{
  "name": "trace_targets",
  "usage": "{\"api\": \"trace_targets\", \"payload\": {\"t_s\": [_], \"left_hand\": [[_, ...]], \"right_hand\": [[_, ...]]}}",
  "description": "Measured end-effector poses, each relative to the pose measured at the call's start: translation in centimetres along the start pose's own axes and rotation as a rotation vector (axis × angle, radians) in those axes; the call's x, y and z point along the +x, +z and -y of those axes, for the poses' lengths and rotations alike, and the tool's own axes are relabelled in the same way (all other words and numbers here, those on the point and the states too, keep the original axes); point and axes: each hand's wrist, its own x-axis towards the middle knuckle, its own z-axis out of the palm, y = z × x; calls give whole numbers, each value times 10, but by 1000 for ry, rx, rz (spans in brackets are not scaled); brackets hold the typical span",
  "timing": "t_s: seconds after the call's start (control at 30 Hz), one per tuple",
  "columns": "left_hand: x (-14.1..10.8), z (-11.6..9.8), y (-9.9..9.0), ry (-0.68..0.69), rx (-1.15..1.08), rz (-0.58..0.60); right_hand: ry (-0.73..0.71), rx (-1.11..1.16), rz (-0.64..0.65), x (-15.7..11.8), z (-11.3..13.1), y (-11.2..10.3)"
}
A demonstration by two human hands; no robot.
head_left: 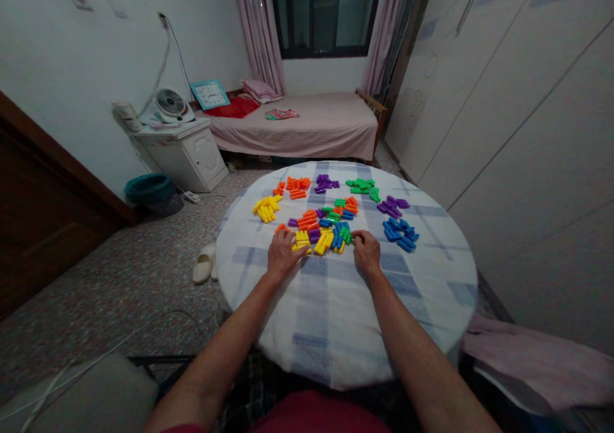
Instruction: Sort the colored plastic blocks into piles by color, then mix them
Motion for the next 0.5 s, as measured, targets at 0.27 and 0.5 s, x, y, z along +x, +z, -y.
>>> {"api": "trace_targets", "payload": {"t_s": [0.27,0.5], "left_hand": [[-14,-4,-11,-31,162,172],[-8,-20,-5,99,200,251]], "right_hand": [[-2,-20,-2,2,-1,0],[8,-23,-2,1,1,-1]]}}
